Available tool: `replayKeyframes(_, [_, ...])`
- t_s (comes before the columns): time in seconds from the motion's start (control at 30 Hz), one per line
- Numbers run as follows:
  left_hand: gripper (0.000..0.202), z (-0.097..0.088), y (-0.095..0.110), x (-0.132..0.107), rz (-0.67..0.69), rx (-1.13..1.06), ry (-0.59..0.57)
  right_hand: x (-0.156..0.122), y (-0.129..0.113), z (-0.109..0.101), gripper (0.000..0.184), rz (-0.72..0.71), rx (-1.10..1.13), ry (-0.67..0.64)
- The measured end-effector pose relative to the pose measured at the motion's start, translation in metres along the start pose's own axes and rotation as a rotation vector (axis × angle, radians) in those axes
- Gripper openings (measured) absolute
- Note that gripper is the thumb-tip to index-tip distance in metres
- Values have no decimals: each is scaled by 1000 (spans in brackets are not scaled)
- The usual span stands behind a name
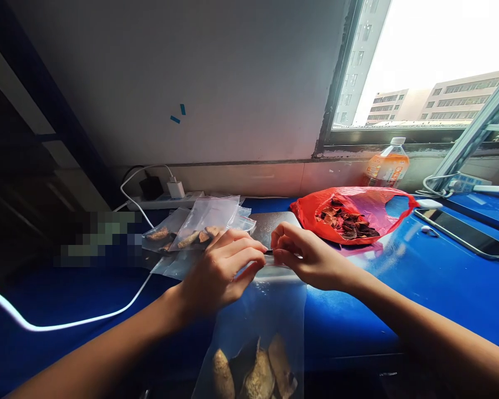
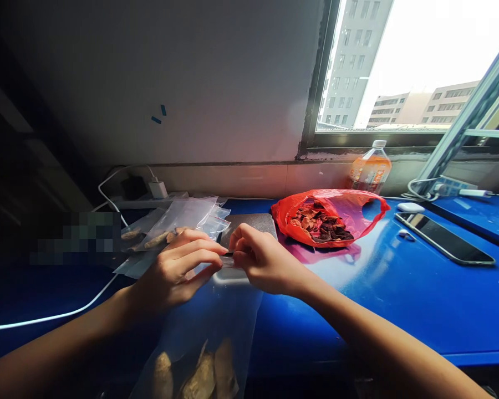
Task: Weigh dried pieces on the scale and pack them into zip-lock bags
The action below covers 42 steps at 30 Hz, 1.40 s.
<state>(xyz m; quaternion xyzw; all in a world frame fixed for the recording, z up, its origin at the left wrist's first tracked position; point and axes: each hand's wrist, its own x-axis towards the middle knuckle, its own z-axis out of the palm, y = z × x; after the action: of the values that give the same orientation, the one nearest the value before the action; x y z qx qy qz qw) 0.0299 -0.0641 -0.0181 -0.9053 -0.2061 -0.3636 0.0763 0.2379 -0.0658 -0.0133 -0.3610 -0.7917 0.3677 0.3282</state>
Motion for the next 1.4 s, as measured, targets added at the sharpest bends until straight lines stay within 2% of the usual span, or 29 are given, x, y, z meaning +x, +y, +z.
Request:
replayKeyframes(0.13, [10, 0, -2, 1, -30, -15, -4, 0, -1, 1, 12, -44, -2, 13])
replayKeyframes(0.27, [14, -1, -2, 1, -17, -55, -40, -1, -1, 1, 8, -28, 0, -2])
replayKeyframes(0.5, [15, -1, -2, 0, -20, -12, -13, 0, 1, 3, 8, -29, 107, -5])
replayKeyframes(0.77, [13, 1, -4, -3, 37, 55, -9, 0, 4, 7, 15, 43, 184, -70])
replayKeyframes(0.93, [12, 1, -1, -2, 40, 47, 19, 2, 7, 8, 20, 79, 383, -93])
replayKeyframes(1.1, [11, 1, 1, -1, 54, 30, 54, 3, 5, 6, 20, 173, 557, -77])
replayKeyframes(1.4, [9, 3, 1, 0, 85, 64, 63, 2, 3, 7, 16, 137, 400, -42])
